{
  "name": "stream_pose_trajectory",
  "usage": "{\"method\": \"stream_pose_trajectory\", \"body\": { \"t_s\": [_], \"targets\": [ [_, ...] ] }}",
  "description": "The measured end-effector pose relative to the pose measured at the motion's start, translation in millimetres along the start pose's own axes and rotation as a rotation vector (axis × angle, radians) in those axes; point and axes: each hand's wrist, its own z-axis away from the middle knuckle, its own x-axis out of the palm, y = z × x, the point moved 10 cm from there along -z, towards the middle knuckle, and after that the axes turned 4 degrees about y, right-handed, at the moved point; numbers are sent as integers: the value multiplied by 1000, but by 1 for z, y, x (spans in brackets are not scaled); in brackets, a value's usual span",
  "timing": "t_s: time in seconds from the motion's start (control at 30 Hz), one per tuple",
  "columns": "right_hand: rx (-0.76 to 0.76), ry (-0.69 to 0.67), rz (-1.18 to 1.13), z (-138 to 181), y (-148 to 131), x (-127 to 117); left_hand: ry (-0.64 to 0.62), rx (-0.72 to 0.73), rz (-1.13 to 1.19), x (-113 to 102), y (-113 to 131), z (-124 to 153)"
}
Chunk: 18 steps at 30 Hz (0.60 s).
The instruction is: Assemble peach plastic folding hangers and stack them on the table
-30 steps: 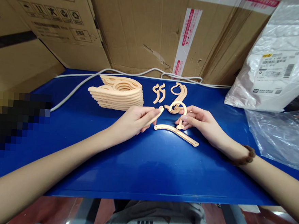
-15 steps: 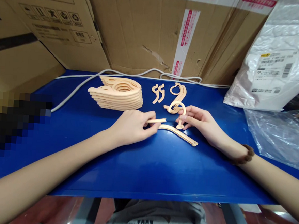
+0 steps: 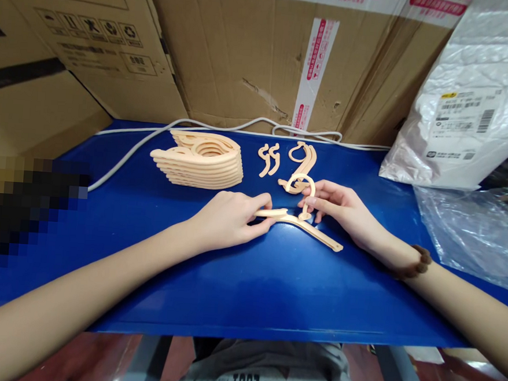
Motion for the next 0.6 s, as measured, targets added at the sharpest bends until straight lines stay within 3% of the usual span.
{"method": "stream_pose_trajectory", "body": {
  "t_s": [0.17, 0.37, 0.6],
  "targets": [
    [21, 0, -10, 1, -1, 1, 5, 11, 28, -3, 2, 1],
    [21, 20, -82, 0, 0, -1, 150, 14, 4, -16, 4, 0],
    [57, 27, -174, -1, 6, -1, 233, 24, -22, -22, 5, -2]
  ]
}}
